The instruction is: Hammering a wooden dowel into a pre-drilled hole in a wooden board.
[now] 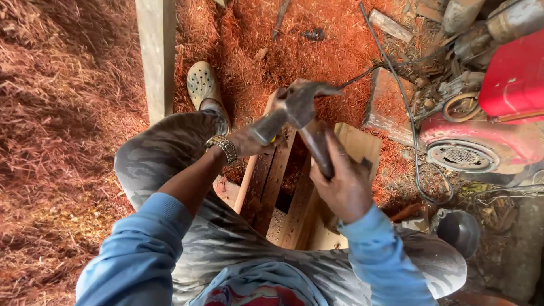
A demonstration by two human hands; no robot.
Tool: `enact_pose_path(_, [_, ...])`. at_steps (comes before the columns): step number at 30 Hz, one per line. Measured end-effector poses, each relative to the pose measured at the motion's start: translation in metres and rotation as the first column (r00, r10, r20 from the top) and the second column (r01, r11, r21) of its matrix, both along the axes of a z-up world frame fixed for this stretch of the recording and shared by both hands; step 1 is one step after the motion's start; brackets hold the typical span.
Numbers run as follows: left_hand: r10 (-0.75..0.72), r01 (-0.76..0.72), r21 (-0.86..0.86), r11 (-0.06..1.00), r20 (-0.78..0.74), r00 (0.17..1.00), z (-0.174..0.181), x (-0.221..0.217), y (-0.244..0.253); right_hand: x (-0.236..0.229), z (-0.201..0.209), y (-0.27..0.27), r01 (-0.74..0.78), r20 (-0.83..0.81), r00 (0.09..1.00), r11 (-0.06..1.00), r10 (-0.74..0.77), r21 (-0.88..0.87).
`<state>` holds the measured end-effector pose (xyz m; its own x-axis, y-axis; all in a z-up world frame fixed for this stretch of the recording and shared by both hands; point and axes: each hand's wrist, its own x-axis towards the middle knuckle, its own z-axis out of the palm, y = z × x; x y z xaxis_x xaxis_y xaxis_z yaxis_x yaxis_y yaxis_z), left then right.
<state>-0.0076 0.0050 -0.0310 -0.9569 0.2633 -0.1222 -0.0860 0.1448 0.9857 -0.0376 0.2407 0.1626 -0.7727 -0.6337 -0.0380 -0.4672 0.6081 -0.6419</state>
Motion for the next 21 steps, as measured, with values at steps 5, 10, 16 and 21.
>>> enact_pose_path(5, [0.05, -0.041, -0.067, 0.997, 0.142, 0.989, 0.034, 0.016, 0.01, -0.002, 0.023, -0.012, -0.192, -0.005, 0.975, 0.854, 0.222, 0.484])
enact_pose_path(10, [0.077, -0.056, -0.218, 0.974, 0.089, 0.993, -0.031, 0.003, 0.004, 0.01, 0.035, -0.014, -0.342, -0.369, 0.891, 0.925, 0.264, -0.166])
enact_pose_path(16, [0.072, -0.087, -0.152, 0.985, -0.104, 0.992, -0.007, 0.008, 0.012, 0.008, -0.007, -0.009, -0.124, -0.055, 0.982, 0.845, 0.178, 0.521])
enact_pose_path(21, [0.06, -0.06, -0.157, 0.986, -0.007, 0.998, -0.011, 0.0, 0.012, -0.006, -0.038, 0.01, -0.07, 0.017, 0.998, 0.976, 0.068, 0.206])
